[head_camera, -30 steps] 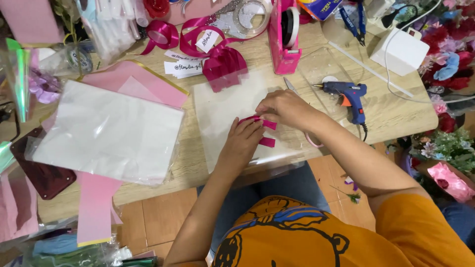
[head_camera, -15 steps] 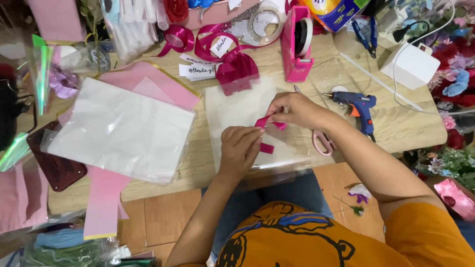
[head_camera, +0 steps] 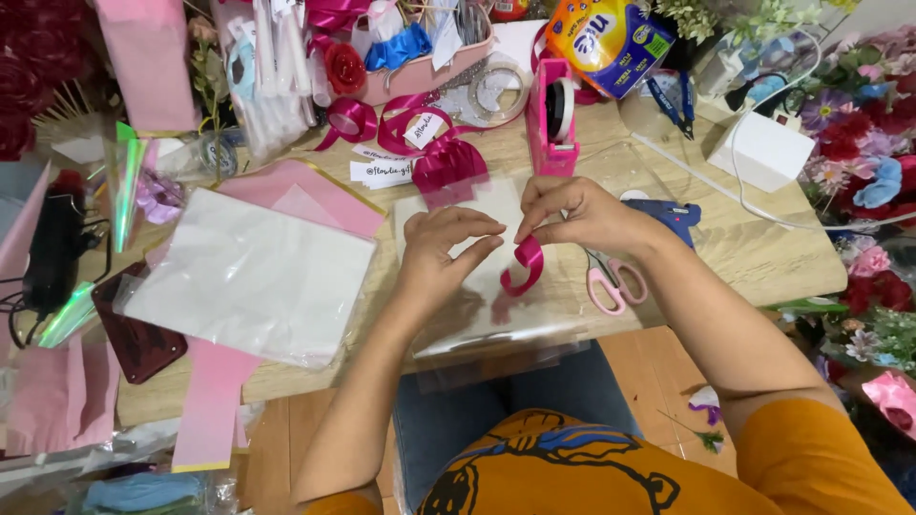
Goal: The person folds a pink ribbon into a loop, secures it with a hot glue gun, and places it on a white sheet. They repeat this process to create multiple ribbon loops on the sheet.
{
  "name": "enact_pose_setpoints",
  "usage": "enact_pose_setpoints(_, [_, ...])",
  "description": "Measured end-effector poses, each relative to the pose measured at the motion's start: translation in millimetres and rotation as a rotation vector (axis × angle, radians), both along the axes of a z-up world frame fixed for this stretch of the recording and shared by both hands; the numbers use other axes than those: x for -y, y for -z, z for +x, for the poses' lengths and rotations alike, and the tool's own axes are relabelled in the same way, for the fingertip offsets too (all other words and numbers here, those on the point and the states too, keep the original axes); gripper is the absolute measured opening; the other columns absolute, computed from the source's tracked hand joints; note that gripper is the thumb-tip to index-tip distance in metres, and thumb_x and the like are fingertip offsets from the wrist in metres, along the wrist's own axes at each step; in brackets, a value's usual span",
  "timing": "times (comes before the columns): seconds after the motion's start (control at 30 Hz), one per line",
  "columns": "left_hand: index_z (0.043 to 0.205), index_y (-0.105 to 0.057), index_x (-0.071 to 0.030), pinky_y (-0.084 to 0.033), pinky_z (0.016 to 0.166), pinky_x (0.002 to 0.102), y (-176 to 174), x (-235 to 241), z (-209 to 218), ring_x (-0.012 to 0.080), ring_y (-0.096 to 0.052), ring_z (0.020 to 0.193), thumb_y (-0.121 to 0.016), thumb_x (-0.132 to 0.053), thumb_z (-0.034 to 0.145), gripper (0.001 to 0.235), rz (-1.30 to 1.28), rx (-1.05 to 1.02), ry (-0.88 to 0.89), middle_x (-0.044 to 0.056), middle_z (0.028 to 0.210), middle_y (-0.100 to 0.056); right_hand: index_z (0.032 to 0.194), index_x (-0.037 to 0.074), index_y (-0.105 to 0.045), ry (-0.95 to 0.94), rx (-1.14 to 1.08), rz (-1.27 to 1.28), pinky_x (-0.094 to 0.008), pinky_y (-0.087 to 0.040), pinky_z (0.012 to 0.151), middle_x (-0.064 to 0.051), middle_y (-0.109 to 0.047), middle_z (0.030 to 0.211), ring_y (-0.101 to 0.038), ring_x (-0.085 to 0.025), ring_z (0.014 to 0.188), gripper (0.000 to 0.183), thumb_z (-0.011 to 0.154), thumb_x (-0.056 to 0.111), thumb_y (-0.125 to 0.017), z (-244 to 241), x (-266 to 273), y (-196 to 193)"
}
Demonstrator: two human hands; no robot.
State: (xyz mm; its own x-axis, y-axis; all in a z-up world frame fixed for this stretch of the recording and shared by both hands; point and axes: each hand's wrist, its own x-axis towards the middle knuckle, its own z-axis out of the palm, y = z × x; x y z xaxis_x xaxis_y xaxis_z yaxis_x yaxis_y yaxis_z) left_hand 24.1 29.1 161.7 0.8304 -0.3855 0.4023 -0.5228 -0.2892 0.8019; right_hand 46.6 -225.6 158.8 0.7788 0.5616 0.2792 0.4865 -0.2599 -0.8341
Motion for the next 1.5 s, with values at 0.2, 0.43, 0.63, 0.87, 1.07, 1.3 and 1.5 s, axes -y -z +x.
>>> enact_pose_setpoints(0.2, [0.1, -0.08, -0.016, -0.042, 0.1, 0.043, -12.0, 14.0, 3.8, 0.0252, -0.068, 0.1, -0.076, -0.019, 0.092, 0.009, -0.147, -0.281, 0.332, 0.01, 0.103, -0.075, 0.089, 0.009, -0.083, -0.13, -0.031, 0.107, -0.032, -0.049, 0.077, -0.003, -0.06, 0.089, -0.057, -0.014, 0.082, 0.012, 0.079, 0.016, -0.086, -4.2, 7.2, 8.1])
enact_pose_setpoints(0.43, [0.103, -0.079, -0.009, -0.046, 0.095, 0.044, -8.6, 20.3, 2.3, 0.0209, -0.06, 0.094, -0.078, -0.015, 0.087, 0.016, -0.224, -0.427, 0.458, 0.012, 0.101, -0.072, 0.089, 0.006, -0.083, -0.22, -0.069, 0.23, -0.035, -0.047, 0.08, -0.006, -0.057, 0.093, -0.056, -0.016, 0.086, 0.014, 0.079, 0.015, -0.085, -6.4, 11.9, 20.7])
enact_pose_setpoints(0.63, [0.097, -0.08, -0.009, -0.046, 0.096, 0.04, -5.6, 20.6, 3.7, 0.019, -0.058, 0.093, -0.085, -0.019, 0.082, 0.019, -0.195, -0.443, 0.529, 0.008, 0.093, -0.07, 0.087, 0.007, -0.083, -0.283, -0.061, 0.243, -0.033, -0.046, 0.072, -0.004, -0.052, 0.087, -0.051, -0.014, 0.078, 0.011, 0.081, 0.017, -0.083, -16.1, 9.4, 7.1])
enact_pose_setpoints(0.87, [0.093, -0.079, -0.009, -0.047, 0.096, 0.04, -4.2, 24.1, 2.7, 0.0184, -0.059, 0.093, -0.086, -0.019, 0.08, 0.018, -0.158, -0.446, 0.578, 0.006, 0.088, -0.068, 0.087, 0.007, -0.083, -0.317, -0.059, 0.255, -0.033, -0.047, 0.07, -0.005, -0.054, 0.085, -0.052, -0.014, 0.075, 0.012, 0.081, 0.018, -0.083, -21.7, 6.7, -0.7])
enact_pose_setpoints(1.07, [0.092, -0.079, -0.008, -0.046, 0.098, 0.04, 0.5, 25.0, 2.2, 0.0174, -0.059, 0.095, -0.087, -0.015, 0.078, 0.018, -0.16, -0.485, 0.605, 0.003, 0.089, -0.067, 0.087, 0.007, -0.083, -0.353, -0.074, 0.264, -0.032, -0.047, 0.07, -0.005, -0.055, 0.084, -0.054, -0.014, 0.074, 0.014, 0.082, 0.019, -0.083, -25.5, 0.5, -6.9])
enact_pose_setpoints(1.3, [0.089, -0.08, -0.011, -0.047, 0.095, 0.038, -18.8, 17.2, -3.4, 0.0169, -0.062, 0.09, -0.086, -0.017, 0.081, 0.012, -0.153, -0.397, 0.52, 0.005, 0.088, -0.07, 0.105, 0.003, -0.079, -0.258, -0.024, 0.149, -0.038, -0.051, 0.078, -0.012, -0.064, 0.096, -0.063, -0.02, 0.084, 0.031, 0.083, 0.024, -0.082, -25.6, 7.9, -11.7])
enact_pose_setpoints(1.5, [0.087, -0.08, -0.011, -0.05, 0.089, 0.036, -31.9, -7.0, 4.5, 0.0196, -0.068, 0.088, -0.086, -0.017, 0.081, 0.01, -0.088, -0.259, 0.435, 0.006, 0.088, -0.072, 0.115, 0.001, -0.074, -0.123, -0.064, -0.002, -0.041, -0.049, 0.088, -0.016, -0.066, 0.111, -0.061, -0.022, 0.099, 0.023, 0.098, 0.014, -0.064, -38.9, 17.5, -24.2])
